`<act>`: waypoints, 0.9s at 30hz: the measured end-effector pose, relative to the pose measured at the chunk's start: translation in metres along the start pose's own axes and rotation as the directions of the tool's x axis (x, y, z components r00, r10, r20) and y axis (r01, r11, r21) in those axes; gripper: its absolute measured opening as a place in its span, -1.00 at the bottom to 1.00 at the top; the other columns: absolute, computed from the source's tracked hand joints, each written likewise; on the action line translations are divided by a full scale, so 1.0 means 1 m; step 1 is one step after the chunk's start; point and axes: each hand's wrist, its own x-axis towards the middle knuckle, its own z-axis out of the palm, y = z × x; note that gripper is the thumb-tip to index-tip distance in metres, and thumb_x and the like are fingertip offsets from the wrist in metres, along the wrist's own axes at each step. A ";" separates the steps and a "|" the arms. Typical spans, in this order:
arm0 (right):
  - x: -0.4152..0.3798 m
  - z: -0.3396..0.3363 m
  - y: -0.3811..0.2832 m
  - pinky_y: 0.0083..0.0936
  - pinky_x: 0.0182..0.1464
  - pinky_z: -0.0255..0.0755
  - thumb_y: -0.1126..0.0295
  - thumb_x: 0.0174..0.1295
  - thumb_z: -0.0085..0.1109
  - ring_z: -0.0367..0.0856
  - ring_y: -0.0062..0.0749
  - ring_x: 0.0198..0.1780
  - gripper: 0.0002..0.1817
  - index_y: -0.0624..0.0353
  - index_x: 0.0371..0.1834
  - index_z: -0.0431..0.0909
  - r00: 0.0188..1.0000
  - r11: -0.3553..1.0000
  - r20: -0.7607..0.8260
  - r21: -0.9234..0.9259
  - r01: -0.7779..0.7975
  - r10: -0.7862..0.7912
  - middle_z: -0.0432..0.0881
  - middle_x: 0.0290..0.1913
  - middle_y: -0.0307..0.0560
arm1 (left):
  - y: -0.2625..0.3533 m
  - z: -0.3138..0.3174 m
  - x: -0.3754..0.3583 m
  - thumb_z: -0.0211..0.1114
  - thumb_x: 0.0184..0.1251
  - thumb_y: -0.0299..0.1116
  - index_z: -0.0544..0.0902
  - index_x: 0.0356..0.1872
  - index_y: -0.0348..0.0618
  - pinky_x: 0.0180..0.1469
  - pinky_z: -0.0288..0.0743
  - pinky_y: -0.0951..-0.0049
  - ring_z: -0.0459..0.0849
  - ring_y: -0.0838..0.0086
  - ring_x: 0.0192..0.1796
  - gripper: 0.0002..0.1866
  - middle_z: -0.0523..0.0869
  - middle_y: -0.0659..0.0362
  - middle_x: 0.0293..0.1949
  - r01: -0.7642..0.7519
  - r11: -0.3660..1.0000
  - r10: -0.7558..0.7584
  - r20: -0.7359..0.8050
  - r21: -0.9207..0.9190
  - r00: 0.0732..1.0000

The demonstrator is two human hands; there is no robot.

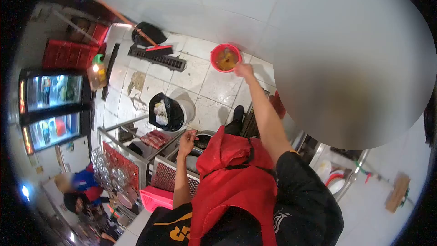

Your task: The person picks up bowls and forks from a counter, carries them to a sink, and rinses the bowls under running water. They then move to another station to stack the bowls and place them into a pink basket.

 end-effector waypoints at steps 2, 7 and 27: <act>-0.026 -0.007 0.027 -0.47 -0.44 0.62 0.31 0.29 0.13 0.70 -0.42 -0.48 -0.72 0.28 -0.06 0.61 0.984 0.993 0.174 -0.111 0.048 -0.029 0.74 -0.39 -0.04 | -0.012 0.006 0.007 0.14 0.51 -0.24 0.58 0.06 -0.22 -0.46 0.48 0.57 0.67 0.58 -0.33 -0.71 0.73 0.12 -0.28 -0.018 0.997 0.017 -0.015 -0.080 1.000; -0.186 -0.081 0.094 -0.43 -0.45 0.57 0.35 0.20 0.26 0.69 -0.42 -0.44 -0.76 0.27 -0.15 0.64 0.962 0.937 0.268 -0.346 0.050 0.047 0.74 -0.39 -0.06 | -0.024 0.021 0.092 0.16 0.49 -0.34 0.56 0.10 -0.17 -0.41 0.58 0.50 0.69 0.47 -0.22 -0.74 0.71 0.13 -0.17 -0.214 0.975 0.220 0.280 -0.052 0.935; -0.639 -0.470 0.410 -0.17 0.24 0.41 0.14 0.00 0.45 0.53 0.12 0.19 -0.21 0.33 0.26 0.37 -0.161 0.907 -0.964 0.253 -0.337 0.209 0.53 0.15 0.38 | 0.360 0.495 0.036 0.16 0.49 -0.21 0.56 0.12 -0.17 -0.20 0.56 0.49 0.66 0.50 -0.22 -0.68 0.71 0.13 -0.12 -0.848 0.527 0.301 0.946 -0.064 0.116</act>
